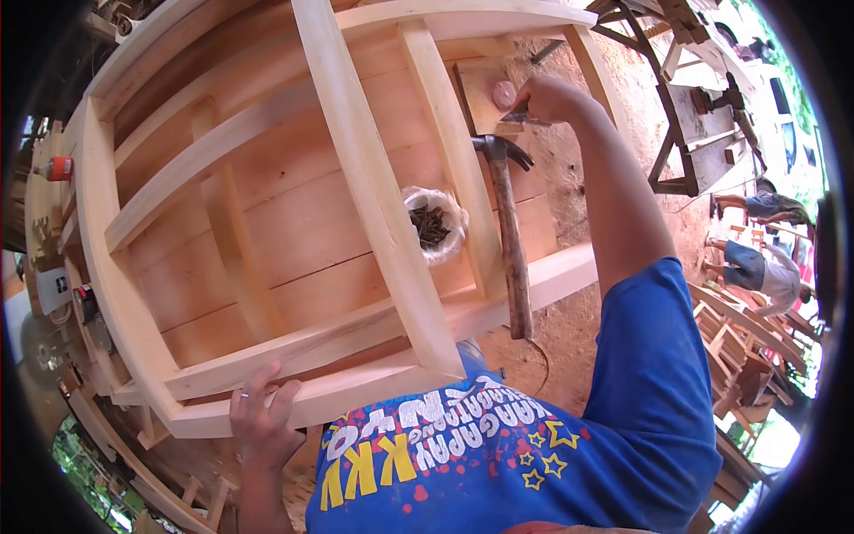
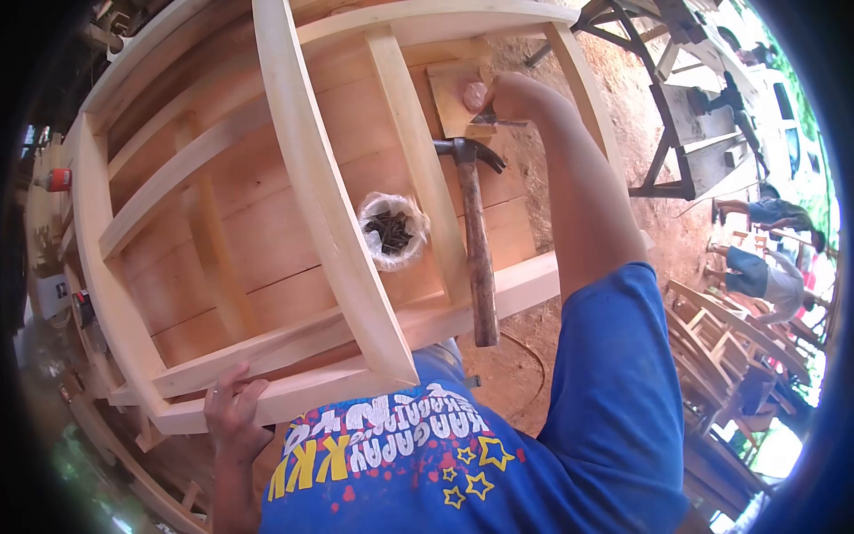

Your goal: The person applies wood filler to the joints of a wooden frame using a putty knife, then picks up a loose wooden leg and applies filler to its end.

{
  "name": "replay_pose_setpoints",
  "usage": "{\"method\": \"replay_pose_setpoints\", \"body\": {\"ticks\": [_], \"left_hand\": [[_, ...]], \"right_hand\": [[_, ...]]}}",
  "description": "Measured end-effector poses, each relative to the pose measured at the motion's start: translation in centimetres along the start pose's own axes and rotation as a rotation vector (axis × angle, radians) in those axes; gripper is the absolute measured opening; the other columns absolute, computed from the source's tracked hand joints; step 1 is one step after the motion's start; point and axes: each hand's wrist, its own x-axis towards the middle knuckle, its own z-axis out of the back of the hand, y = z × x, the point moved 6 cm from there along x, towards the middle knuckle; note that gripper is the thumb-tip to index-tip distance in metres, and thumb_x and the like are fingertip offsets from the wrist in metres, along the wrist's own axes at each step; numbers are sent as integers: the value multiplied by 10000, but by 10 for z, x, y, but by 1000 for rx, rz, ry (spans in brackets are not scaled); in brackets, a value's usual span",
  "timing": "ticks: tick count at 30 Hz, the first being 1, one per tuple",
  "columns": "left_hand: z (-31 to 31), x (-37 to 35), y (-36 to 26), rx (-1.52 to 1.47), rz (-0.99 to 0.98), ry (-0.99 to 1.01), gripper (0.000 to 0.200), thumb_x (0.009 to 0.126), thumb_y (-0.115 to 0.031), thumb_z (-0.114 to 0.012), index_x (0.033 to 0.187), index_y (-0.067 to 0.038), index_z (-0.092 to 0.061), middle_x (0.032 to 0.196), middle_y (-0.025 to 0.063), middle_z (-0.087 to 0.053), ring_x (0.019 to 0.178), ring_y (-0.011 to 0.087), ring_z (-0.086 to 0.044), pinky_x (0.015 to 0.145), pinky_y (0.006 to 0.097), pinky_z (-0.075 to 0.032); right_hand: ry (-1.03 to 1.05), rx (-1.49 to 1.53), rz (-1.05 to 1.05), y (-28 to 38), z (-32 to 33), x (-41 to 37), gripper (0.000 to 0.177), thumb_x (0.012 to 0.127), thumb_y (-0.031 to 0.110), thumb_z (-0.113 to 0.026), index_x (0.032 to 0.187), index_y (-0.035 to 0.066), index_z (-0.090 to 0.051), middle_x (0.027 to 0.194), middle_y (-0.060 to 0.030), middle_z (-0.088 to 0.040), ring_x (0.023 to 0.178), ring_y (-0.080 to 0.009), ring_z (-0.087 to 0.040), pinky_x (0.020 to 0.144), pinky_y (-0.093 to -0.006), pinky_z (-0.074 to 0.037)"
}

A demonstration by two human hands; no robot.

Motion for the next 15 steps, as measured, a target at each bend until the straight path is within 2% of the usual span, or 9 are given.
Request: {"method": "replay_pose_setpoints", "body": {"ticks": [3, 5, 6, 7, 9, 10, 13, 15], "left_hand": [[3, 3, -4, 3, -3, -13, 413, 678, -139, -835, 1081, -153, -747, 1339, 89, -665, 940, 275, -717, 866, 455, -526], [7, 6, -8, 24, -14, -34, 404, 682, -120, -817, 1080, -147, -750, 1330, 86, -669, 959, 287, -718, 861, 459, -535], [7, 6, -9, 32, -23, -37, 400, 684, -110, -808, 1079, -144, -752, 1325, 84, -670, 969, 293, -718, 859, 461, -540], [5, 3, -8, 30, -29, -29, 394, 689, -107, -807, 1078, -140, -752, 1319, 84, -673, 970, 302, -719, 852, 460, -547], [0, 0, -2, 31, -40, -34, 382, 698, -102, -804, 1075, -132, -753, 1308, 85, -677, 972, 319, -721, 838, 460, -560], [2, 1, -5, 13, -42, -50, 355, 726, -113, -809, 1076, -113, -752, 1273, 107, -691, 995, 342, -733, 845, 458, -586], [4, -1, -9, -8, -35, -75, 355, 724, -56, -732, 1074, -115, -735, 1235, 88, -686, 1012, 306, -729, 834, 429, -571], [4, -5, -11, -3, -44, -74, 370, 721, -90, -776, 1088, -105, -734, 1212, 90, -718, 1001, 311, -738, 851, 433, -570]], "right_hand": [[-182, 184, 48, 0, 15, -38, 385, 889, 14, -678, 1235, 117, -808, 977, -100, -807, 859, -195, -715, 811, -363, -576], [-296, 645, 181, -26, 6, -60, 345, 946, 67, -697, 1281, 74, -777, 1073, -40, -805, 907, -150, -704, 818, -348, -578], [-333, 807, 130, -28, 6, -87, 357, 980, 112, -730, 1334, 77, -746, 1158, -14, -782, 979, -135, -707, 853, -335, -586], [-357, 962, 121, -30, 3, -112, 402, 974, 134, -764, 1367, 73, -714, 1188, -34, -770, 1047, -135, -717, 914, -358, -603], [-506, 1227, 138, -30, -9, -163, 450, 963, 51, -748, 1405, 9, -676, 1222, -68, -761, 1054, -156, -730, 896, -326, -612], [-515, 1309, 182, -30, -23, -184, 444, 964, 44, -743, 1398, -10, -665, 1231, -87, -755, 1069, -172, -733, 912, -347, -620], [-558, 1530, 334, -24, -62, -236, 412, 965, 10, -719, 1365, -54, -645, 1250, -134, -742, 1100, -215, -738, 952, -402, -636], [-608, 1650, 437, -12, -88, -265, 374, 963, -26, -695, 1331, -68, -647, 1250, -153, -738, 1102, -236, -738, 966, -428, -637]]}}
